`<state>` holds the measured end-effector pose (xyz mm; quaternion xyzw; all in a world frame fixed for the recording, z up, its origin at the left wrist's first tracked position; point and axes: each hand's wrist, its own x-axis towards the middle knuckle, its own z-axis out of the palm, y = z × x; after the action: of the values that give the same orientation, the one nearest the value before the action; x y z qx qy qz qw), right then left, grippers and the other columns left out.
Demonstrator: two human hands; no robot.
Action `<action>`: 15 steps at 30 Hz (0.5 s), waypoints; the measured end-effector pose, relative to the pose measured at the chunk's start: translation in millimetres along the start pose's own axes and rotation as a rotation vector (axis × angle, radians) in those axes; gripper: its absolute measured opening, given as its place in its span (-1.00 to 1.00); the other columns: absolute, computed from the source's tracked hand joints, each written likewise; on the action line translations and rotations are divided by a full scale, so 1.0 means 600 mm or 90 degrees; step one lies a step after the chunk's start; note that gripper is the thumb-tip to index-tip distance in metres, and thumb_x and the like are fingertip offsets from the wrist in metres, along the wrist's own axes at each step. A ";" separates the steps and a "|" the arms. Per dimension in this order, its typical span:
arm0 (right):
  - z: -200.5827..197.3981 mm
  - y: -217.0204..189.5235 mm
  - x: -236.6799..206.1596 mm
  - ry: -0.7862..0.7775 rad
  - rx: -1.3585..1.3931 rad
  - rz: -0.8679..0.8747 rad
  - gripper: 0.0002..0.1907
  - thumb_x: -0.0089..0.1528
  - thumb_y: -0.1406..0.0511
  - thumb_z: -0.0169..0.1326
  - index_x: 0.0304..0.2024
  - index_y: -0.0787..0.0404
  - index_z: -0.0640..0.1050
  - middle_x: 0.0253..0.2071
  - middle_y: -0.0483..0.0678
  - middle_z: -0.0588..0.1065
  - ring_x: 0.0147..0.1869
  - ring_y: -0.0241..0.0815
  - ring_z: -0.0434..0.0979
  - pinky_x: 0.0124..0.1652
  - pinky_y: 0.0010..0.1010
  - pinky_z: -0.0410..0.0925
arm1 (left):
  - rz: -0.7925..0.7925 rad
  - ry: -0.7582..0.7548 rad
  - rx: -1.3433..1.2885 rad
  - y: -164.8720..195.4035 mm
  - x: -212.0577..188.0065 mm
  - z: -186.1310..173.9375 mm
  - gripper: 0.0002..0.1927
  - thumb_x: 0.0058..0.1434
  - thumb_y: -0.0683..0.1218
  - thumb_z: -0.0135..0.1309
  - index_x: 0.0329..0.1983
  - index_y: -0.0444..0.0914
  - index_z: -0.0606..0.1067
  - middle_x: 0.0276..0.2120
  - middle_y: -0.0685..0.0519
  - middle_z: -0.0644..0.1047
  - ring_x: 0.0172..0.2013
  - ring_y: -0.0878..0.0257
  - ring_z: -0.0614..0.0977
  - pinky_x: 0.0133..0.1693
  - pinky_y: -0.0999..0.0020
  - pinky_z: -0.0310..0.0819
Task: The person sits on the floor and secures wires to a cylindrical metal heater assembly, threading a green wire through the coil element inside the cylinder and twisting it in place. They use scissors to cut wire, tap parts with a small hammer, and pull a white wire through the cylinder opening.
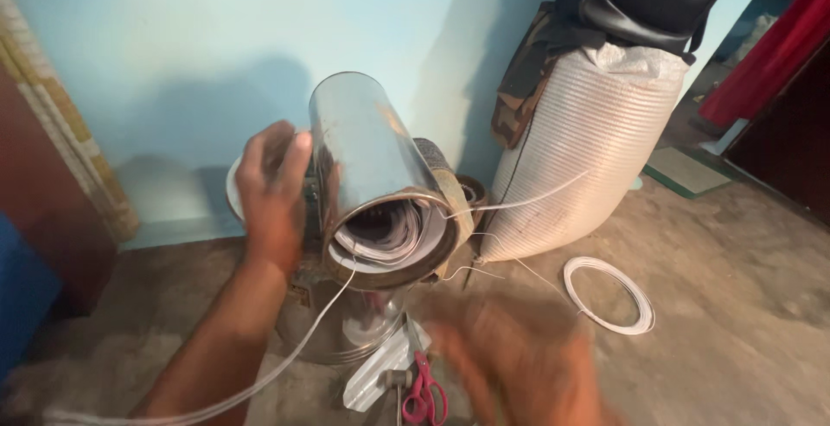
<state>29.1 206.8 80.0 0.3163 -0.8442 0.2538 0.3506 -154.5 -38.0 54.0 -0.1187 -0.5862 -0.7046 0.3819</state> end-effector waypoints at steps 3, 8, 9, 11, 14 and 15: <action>0.051 0.049 -0.118 -0.388 0.064 0.212 -0.67 0.25 0.10 0.28 0.03 0.02 0.67 -0.42 0.02 0.66 -0.32 0.00 0.74 -0.32 -0.18 0.51 | -0.100 0.014 0.144 0.041 -0.087 -0.054 -0.59 0.33 0.06 0.23 -0.03 -0.39 0.57 -0.17 -0.15 0.50 -0.19 0.24 0.44 -0.11 0.35 0.36; 0.123 0.103 -0.184 -0.670 0.031 0.204 -0.77 0.34 0.16 0.06 -0.12 0.14 0.62 -0.35 0.11 0.61 -0.20 0.12 0.66 -0.21 -0.07 0.47 | -0.555 -0.386 0.110 0.069 -0.194 -0.132 -0.57 0.21 0.06 0.29 -0.13 -0.40 0.51 -0.08 0.08 0.68 -0.27 0.22 0.69 -0.25 0.24 0.64; 0.121 0.093 -0.180 -0.699 0.040 0.198 -0.74 0.36 0.14 0.04 -0.19 0.17 0.62 -0.37 0.09 0.61 -0.20 0.09 0.65 -0.21 -0.11 0.47 | -0.629 -0.482 0.063 0.067 -0.214 -0.142 -0.58 0.17 0.05 0.28 0.01 -0.24 0.53 -0.14 0.07 0.73 -0.29 0.27 0.71 -0.25 0.30 0.62; 0.091 0.021 -0.190 -0.521 -0.200 0.410 -0.77 0.22 -0.06 0.05 -0.33 -0.26 0.67 -0.42 -0.39 0.61 -0.29 -0.37 0.60 -0.17 -0.43 0.46 | -0.697 -0.592 0.071 0.056 -0.242 -0.165 -0.56 0.19 0.05 0.22 0.13 -0.13 0.55 -0.32 -0.02 0.63 -0.38 0.28 0.61 -0.31 0.33 0.48; 0.020 -0.018 -0.166 -0.313 -0.069 0.374 -0.80 0.17 -0.02 0.09 -0.39 -0.30 0.72 -0.45 -0.52 0.65 -0.37 -0.57 0.64 -0.22 -0.58 0.47 | -0.624 -0.591 0.305 0.033 -0.253 -0.221 -0.63 0.33 0.09 0.08 0.08 -0.18 0.61 -0.50 -0.14 0.46 -0.49 0.20 0.47 -0.37 0.27 0.37; 0.010 -0.016 -0.155 -0.288 0.021 0.310 -0.81 0.18 0.00 0.10 -0.38 -0.27 0.72 -0.45 -0.51 0.65 -0.37 -0.57 0.65 -0.23 -0.58 0.48 | -0.560 -0.561 0.423 0.029 -0.253 -0.244 -0.63 0.33 0.13 0.05 0.08 -0.10 0.64 -0.43 -0.11 0.56 -0.43 0.22 0.58 -0.30 0.30 0.49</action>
<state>84.5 229.6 8.2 0.1594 -0.9472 0.2670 0.0783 1.4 -111.9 -68.4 -0.0222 -0.8640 -0.4636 -0.1953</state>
